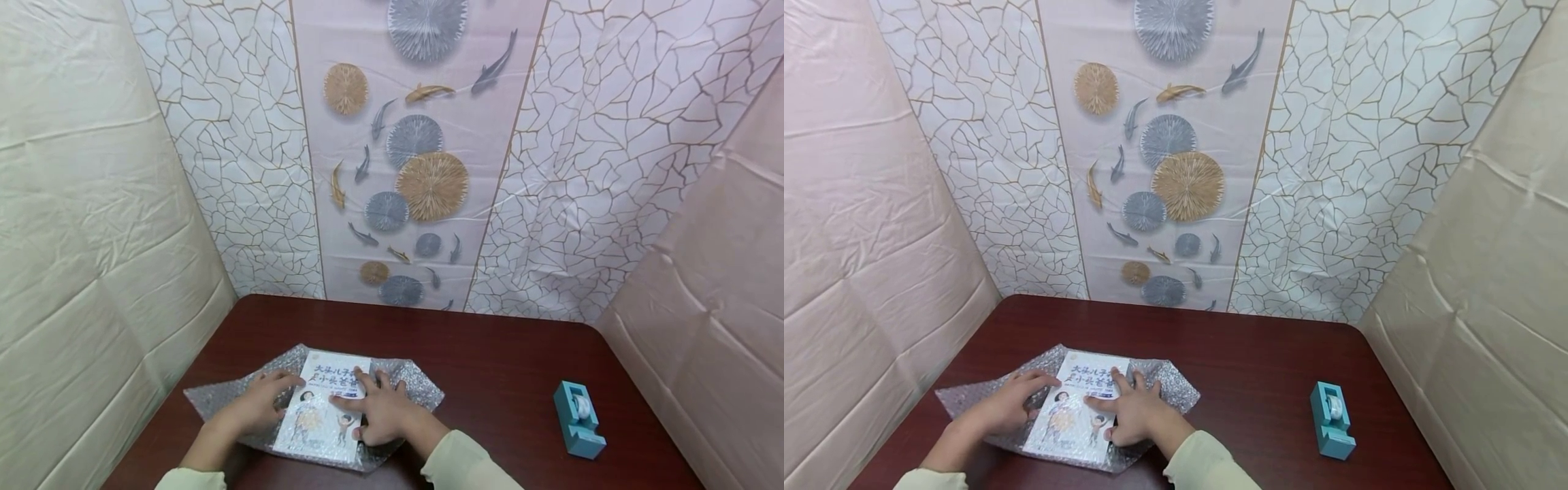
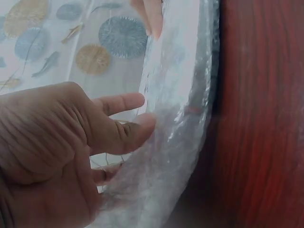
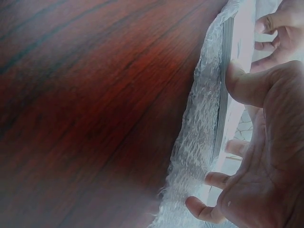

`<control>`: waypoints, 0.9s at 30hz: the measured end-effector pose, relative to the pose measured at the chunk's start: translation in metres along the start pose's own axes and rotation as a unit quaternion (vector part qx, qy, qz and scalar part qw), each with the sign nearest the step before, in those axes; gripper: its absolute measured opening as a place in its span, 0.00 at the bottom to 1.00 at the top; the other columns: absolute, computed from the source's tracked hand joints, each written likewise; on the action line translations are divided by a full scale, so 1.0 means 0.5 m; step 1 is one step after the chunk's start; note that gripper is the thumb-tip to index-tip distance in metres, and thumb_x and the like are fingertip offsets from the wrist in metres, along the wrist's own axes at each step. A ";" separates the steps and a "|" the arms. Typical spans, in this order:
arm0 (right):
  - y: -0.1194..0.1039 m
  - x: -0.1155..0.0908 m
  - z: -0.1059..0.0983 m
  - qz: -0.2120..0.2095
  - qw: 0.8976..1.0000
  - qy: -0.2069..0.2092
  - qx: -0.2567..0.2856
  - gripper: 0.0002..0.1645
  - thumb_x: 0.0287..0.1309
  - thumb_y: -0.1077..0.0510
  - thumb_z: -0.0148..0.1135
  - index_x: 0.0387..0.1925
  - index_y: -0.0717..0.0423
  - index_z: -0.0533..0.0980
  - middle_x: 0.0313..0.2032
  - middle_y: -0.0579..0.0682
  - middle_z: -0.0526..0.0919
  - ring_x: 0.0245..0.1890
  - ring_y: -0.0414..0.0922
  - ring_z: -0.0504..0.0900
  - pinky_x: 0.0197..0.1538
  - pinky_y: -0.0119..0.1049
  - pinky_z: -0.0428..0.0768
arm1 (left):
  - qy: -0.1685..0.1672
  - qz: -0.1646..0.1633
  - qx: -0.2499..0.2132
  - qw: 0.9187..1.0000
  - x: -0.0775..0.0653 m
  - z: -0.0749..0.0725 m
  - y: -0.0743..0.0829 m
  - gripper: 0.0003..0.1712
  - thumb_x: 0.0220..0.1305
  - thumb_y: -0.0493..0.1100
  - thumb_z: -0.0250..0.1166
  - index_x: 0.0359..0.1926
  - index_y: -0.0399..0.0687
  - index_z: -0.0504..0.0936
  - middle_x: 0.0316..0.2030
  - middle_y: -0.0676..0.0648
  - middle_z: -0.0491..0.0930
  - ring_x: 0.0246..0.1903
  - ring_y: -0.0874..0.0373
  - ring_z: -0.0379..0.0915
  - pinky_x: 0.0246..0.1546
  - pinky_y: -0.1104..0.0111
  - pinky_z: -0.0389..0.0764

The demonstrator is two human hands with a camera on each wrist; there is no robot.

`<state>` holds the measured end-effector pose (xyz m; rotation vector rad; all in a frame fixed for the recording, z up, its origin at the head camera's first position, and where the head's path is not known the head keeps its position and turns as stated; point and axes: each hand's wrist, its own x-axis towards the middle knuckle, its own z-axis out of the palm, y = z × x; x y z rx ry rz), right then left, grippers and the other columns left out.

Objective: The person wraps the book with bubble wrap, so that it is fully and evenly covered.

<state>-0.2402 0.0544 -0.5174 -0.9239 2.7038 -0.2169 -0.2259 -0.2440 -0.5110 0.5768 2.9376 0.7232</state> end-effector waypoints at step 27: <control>0.004 -0.004 0.000 -0.003 1.000 -0.007 0.019 0.42 0.75 0.33 0.63 0.82 0.05 0.57 0.92 0.48 0.42 0.88 0.71 0.47 0.75 0.87 0.57 | 0.008 -0.156 0.061 0.986 -0.027 -0.029 -0.038 0.57 0.51 0.63 0.86 0.78 0.45 0.75 0.76 0.21 0.59 0.74 0.16 0.53 0.67 0.19 0.60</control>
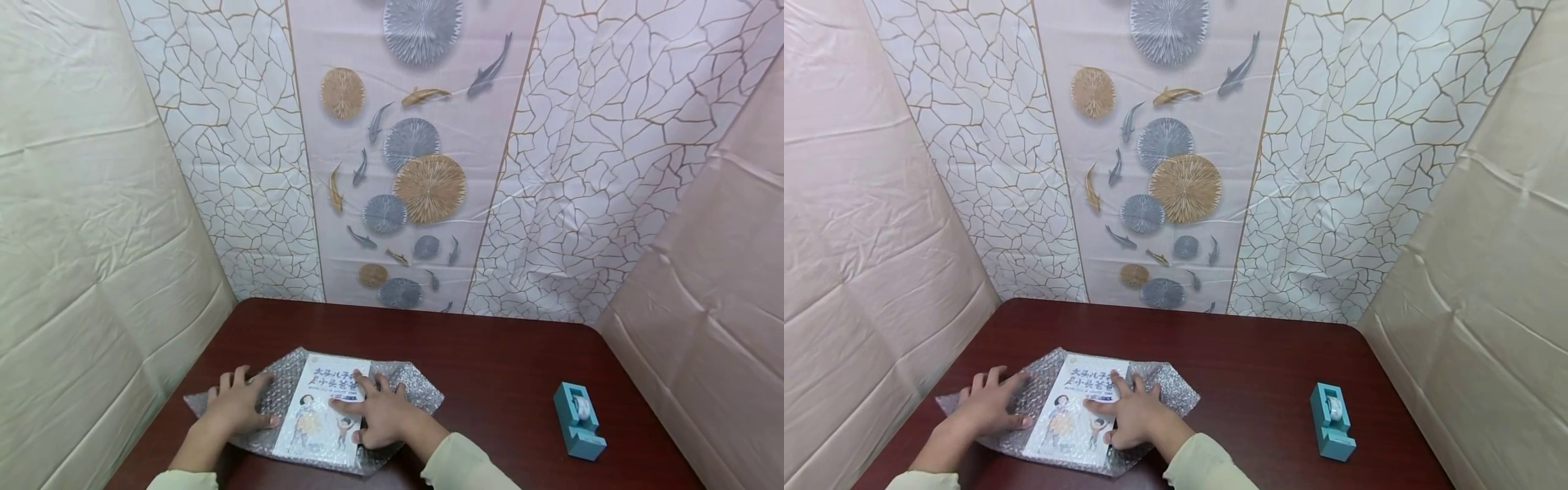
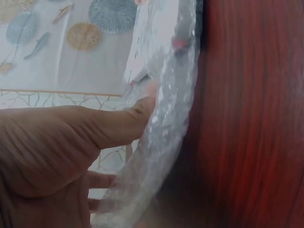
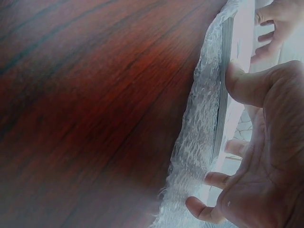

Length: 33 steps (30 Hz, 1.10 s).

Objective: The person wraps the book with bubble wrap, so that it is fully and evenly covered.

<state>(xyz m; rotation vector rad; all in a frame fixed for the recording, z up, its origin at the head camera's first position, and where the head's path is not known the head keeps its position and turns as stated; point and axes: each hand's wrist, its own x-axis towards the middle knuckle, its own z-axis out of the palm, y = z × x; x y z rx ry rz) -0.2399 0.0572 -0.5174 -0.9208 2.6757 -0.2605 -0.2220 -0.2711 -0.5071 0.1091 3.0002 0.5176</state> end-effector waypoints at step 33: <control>0.001 0.000 0.000 0.002 1.000 0.003 -0.005 0.41 0.74 0.34 0.63 0.81 0.04 0.58 0.91 0.47 0.43 0.88 0.71 0.48 0.75 0.86 0.59 | 0.000 -0.065 0.043 0.997 -0.028 -0.033 0.012 0.68 0.49 0.75 0.82 0.81 0.40 0.70 0.65 0.16 0.65 0.63 0.12 0.61 0.59 0.20 0.65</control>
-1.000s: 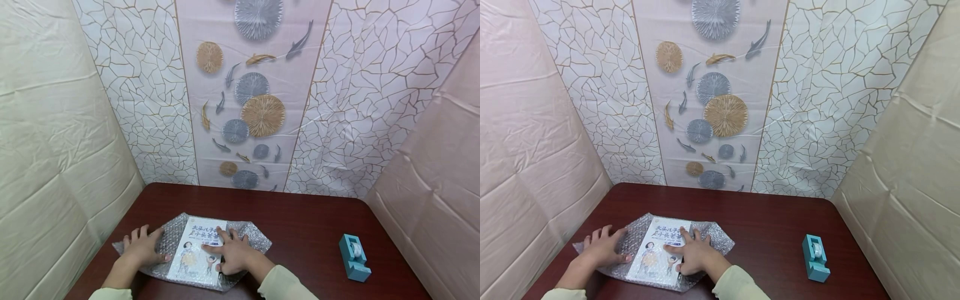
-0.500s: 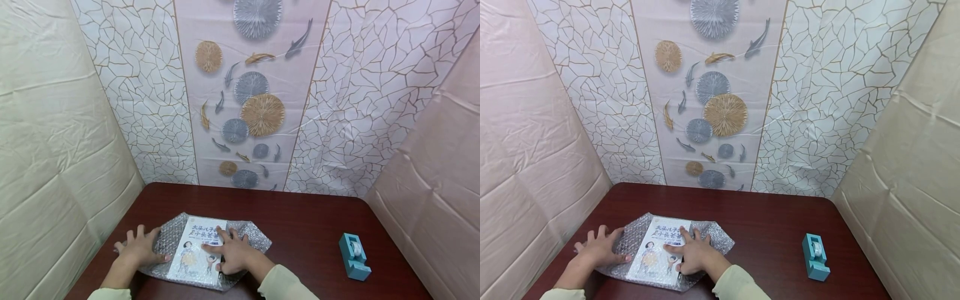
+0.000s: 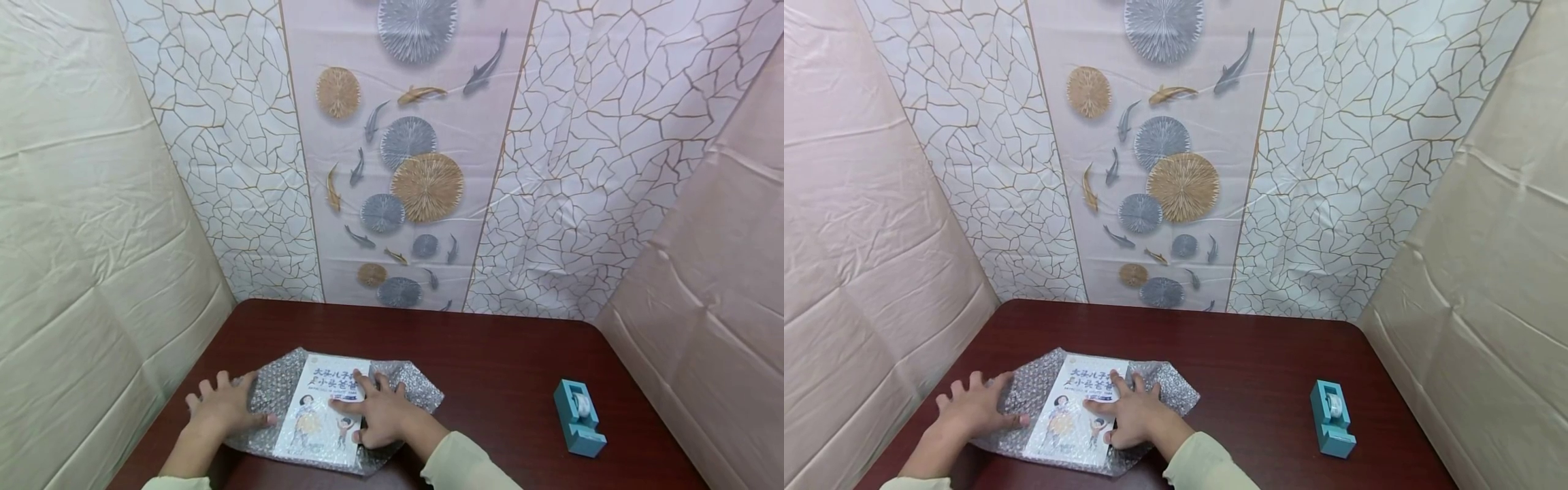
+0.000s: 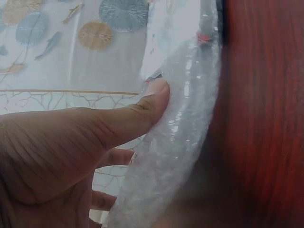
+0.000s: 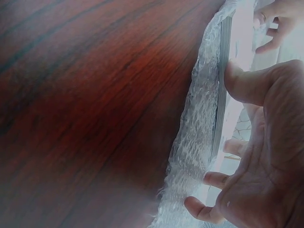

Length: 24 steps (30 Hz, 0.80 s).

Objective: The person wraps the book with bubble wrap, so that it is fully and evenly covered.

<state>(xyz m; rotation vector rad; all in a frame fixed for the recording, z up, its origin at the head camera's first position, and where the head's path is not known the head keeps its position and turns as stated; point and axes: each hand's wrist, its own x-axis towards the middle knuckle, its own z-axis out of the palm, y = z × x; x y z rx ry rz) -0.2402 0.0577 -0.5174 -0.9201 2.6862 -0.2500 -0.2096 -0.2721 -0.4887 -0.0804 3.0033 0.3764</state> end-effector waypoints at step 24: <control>0.003 0.002 -0.003 0.005 1.000 -0.017 0.014 0.40 0.76 0.34 0.61 0.81 0.02 0.56 0.92 0.45 0.41 0.89 0.70 0.45 0.77 0.86 0.56 | 0.188 -0.018 -0.026 0.982 -0.015 -0.057 0.023 0.25 0.76 0.40 0.61 0.66 0.28 0.79 0.50 0.23 0.84 0.43 0.23 0.84 0.37 0.34 0.87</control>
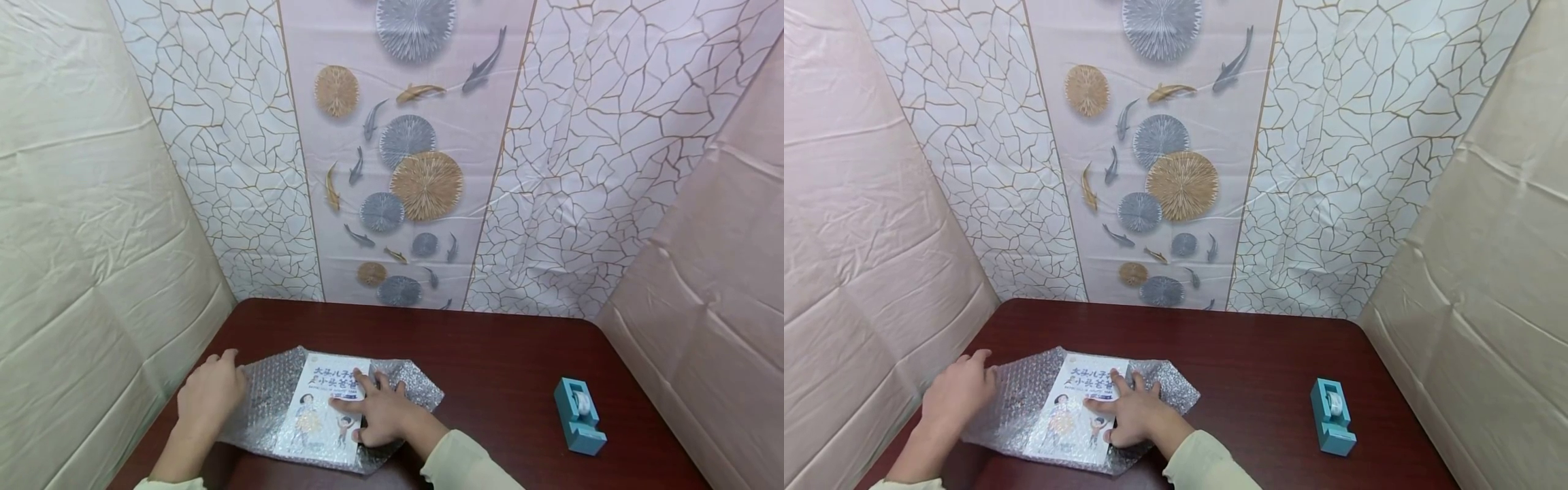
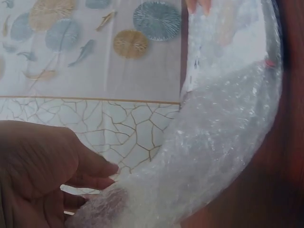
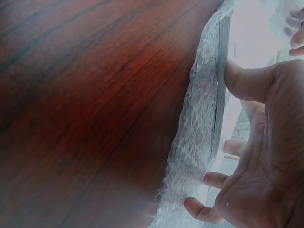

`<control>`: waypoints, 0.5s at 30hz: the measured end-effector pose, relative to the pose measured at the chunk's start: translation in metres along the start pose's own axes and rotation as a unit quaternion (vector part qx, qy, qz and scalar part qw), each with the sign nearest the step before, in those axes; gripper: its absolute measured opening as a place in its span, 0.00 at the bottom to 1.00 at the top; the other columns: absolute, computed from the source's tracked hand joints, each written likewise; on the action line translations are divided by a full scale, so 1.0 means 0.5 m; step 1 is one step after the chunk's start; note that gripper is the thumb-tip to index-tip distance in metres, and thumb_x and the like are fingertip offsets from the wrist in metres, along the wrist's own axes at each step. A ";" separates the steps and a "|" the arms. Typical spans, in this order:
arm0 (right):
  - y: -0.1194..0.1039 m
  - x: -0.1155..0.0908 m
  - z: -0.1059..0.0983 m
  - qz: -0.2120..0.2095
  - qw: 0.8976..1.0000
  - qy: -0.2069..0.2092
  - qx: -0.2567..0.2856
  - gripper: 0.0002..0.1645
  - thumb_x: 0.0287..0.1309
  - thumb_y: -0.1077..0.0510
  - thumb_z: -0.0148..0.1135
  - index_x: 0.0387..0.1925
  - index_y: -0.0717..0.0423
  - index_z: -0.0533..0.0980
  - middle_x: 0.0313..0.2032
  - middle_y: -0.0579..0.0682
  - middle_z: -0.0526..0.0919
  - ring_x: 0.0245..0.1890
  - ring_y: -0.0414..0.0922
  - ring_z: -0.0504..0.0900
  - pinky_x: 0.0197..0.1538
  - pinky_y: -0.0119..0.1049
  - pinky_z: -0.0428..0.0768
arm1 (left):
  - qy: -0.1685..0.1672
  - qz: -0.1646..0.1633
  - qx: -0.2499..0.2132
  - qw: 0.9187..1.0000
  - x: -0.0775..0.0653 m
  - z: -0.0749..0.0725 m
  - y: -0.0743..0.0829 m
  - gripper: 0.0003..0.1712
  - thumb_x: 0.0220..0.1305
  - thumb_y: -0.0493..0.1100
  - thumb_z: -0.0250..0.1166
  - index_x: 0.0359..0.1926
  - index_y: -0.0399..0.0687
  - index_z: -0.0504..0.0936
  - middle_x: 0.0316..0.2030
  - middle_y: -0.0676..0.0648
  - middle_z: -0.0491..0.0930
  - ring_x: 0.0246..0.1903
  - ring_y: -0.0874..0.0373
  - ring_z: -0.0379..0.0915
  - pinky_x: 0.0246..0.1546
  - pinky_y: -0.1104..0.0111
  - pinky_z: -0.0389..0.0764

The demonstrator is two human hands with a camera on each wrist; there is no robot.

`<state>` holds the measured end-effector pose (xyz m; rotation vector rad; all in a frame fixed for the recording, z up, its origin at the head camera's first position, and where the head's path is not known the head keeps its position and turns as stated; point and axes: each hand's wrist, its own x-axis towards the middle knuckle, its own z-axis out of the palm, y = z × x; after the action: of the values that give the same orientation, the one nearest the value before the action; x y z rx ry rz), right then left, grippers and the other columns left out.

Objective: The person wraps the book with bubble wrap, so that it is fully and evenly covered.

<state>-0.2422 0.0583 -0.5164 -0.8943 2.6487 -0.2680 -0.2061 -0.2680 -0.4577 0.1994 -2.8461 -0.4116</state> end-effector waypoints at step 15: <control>0.003 -0.001 0.002 -0.006 1.000 0.005 0.000 0.40 0.77 0.33 0.60 0.81 0.03 0.57 0.92 0.46 0.42 0.89 0.71 0.45 0.76 0.86 0.57 | -0.056 0.049 -0.123 0.990 0.002 -0.024 0.012 0.21 0.79 0.51 0.67 0.65 0.50 0.87 0.48 0.41 0.88 0.36 0.53 0.80 0.33 0.57 0.77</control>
<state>-0.2423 0.0597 -0.5176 -0.9118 2.6524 -0.2766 -0.2043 -0.2658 -0.4446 -0.0114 -2.8631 -0.7684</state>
